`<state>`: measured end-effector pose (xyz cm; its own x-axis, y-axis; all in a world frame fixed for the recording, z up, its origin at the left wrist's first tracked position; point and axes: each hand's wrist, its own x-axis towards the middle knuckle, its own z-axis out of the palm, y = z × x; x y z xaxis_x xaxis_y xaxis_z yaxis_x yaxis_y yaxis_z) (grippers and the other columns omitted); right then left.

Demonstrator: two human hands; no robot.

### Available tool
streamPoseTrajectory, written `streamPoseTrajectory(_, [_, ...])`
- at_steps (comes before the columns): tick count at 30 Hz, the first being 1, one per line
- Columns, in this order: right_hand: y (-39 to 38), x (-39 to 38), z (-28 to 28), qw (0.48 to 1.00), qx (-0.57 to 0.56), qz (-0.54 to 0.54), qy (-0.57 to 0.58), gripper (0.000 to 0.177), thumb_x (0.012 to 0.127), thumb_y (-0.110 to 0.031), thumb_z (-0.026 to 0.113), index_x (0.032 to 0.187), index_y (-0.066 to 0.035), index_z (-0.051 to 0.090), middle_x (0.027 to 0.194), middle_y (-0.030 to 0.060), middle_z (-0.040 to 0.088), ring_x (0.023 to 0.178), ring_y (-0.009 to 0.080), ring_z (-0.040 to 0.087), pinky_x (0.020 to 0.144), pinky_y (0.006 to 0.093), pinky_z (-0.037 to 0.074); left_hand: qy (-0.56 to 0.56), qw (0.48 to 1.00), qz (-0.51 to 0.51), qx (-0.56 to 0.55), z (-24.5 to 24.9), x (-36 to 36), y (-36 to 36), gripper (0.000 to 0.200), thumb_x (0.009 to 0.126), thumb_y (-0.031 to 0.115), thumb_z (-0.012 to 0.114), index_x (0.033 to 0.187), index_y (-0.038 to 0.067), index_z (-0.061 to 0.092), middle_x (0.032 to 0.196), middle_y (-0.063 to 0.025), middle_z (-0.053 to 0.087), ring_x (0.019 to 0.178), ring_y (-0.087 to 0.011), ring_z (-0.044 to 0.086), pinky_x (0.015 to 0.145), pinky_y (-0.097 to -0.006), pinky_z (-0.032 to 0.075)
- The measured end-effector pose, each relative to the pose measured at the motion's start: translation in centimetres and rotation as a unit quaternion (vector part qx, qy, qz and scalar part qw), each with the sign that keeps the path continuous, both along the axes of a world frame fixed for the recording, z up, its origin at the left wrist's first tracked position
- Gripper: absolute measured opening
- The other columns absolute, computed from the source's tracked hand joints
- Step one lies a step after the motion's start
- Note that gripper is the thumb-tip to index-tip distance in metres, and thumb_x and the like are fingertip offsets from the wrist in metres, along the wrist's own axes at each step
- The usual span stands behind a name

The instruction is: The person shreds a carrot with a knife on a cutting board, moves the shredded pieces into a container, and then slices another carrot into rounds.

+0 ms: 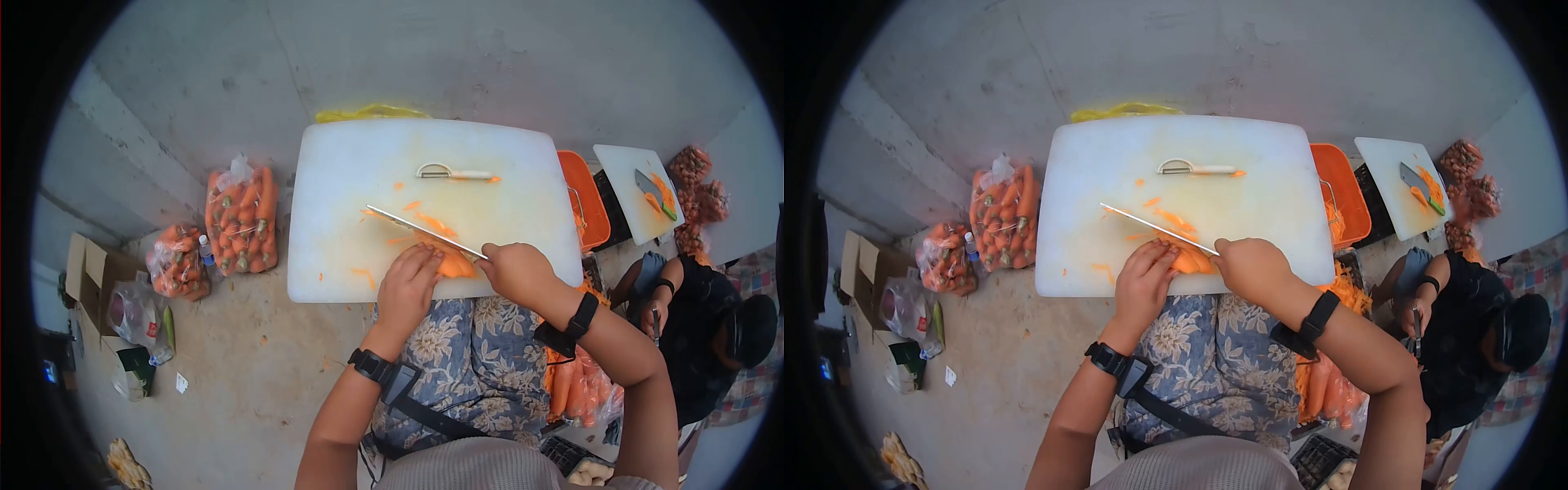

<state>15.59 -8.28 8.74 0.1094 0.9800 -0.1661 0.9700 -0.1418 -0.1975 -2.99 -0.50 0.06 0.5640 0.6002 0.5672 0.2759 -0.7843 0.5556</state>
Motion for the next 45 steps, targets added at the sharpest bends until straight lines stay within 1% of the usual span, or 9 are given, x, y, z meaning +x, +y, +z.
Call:
streamPoseTrajectory(5, [0.0,1.4,-0.5,0.999,0.036,-0.012,0.036,0.025,0.09,-0.028,0.059,0.086,-0.004,0.065,0.07,0.0167,0.065,0.067,0.0367,0.064,0.063,0.0467,0.051,0.001,1.0,0.004,0.016,-0.6,0.0,-0.1,0.033,0.076,0.006,0.072,0.108,0.004,0.069,0.111,-0.0125,0.064,0.111,-0.0323,0.058,0.093,-0.0397,0.049])
streamPoseTrajectory(13, [-0.6,-0.3,2.1,0.998,0.059,-0.01,0.017,0.027,0.09,-0.029,0.06,0.083,-0.003,0.063,0.065,0.0179,0.063,0.064,0.0372,0.063,0.061,0.0468,0.05,0.005,1.0,0.009,0.022,-0.4,-0.1,0.0,0.033,0.075,0.007,0.072,0.108,0.005,0.069,0.11,-0.0124,0.064,0.111,-0.0321,0.056,0.093,-0.0398,0.048])
streamPoseTrajectory(17, [-0.4,-0.1,-0.5,0.999,0.034,-0.023,0.032,0.027,0.09,-0.029,0.061,0.082,-0.003,0.063,0.065,0.0191,0.063,0.064,0.0381,0.063,0.061,0.0476,0.05,0.002,1.0,0.004,0.018,-0.3,-0.1,0.0,0.033,0.076,0.008,0.072,0.108,0.004,0.068,0.111,-0.0123,0.064,0.109,-0.0318,0.057,0.092,-0.0395,0.049])
streamPoseTrajectory(24, [0.3,0.2,0.4,1.0,0.023,-0.003,0.022,0.026,0.092,-0.027,0.058,0.085,-0.002,0.062,0.07,0.0186,0.064,0.067,0.0367,0.064,0.062,0.047,0.05,-0.005,1.0,-0.001,0.024,-0.5,-0.2,0.0,0.032,0.077,0.009,0.071,0.109,0.003,0.067,0.111,-0.0123,0.063,0.107,-0.0324,0.058,0.09,-0.0398,0.049])
streamPoseTrajectory(26, [-0.1,-0.1,0.8,0.997,0.054,-0.03,0.044,0.026,0.092,-0.027,0.058,0.085,-0.002,0.062,0.07,0.0184,0.065,0.067,0.0366,0.064,0.062,0.0468,0.05,-0.005,1.0,0.0,0.025,-0.3,-0.1,0.2,0.032,0.077,0.009,0.071,0.108,0.003,0.067,0.111,-0.0123,0.063,0.107,-0.0323,0.058,0.09,-0.0399,0.049])
streamPoseTrajectory(29, [-0.6,-1.0,2.6,0.998,0.021,-0.048,0.036,0.027,0.092,-0.027,0.058,0.085,-0.002,0.063,0.071,0.0183,0.065,0.068,0.0364,0.065,0.064,0.0467,0.051,0.001,1.0,0.005,0.028,-0.4,-0.1,-0.3,0.032,0.078,0.009,0.071,0.109,0.004,0.067,0.11,-0.0121,0.063,0.107,-0.0321,0.058,0.09,-0.0399,0.049])
streamPoseTrajectory(33, [-1.0,-0.5,-0.1,1.0,0.006,-0.017,0.004,0.027,0.093,-0.028,0.057,0.084,-0.002,0.063,0.071,0.0178,0.065,0.068,0.0363,0.065,0.063,0.0462,0.051,0.004,1.0,0.005,0.013,-0.1,0.0,-0.2,0.031,0.077,0.007,0.072,0.107,0.004,0.069,0.106,-0.0123,0.063,0.105,-0.0323,0.058,0.089,-0.04,0.049])
streamPoseTrajectory(41, [-1.0,-0.9,3.4,0.998,0.025,-0.042,0.024,0.026,0.092,-0.027,0.058,0.086,-0.002,0.063,0.071,0.0186,0.065,0.069,0.0362,0.065,0.064,0.0466,0.051,-0.009,1.0,0.004,0.022,-0.4,-0.1,-0.3,0.031,0.076,0.007,0.072,0.107,0.003,0.068,0.104,-0.0128,0.063,0.103,-0.0325,0.058,0.09,-0.0403,0.048])
streamPoseTrajectory(45, [-1.4,-0.7,0.2,0.998,0.028,-0.042,0.049,0.027,0.093,-0.027,0.056,0.086,-0.002,0.063,0.071,0.019,0.065,0.069,0.0363,0.065,0.064,0.0466,0.051,-0.005,1.0,0.001,0.022,-0.2,0.0,-0.2,0.031,0.076,0.006,0.072,0.106,0.003,0.069,0.103,-0.0127,0.063,0.103,-0.0323,0.058,0.09,-0.0401,0.048])
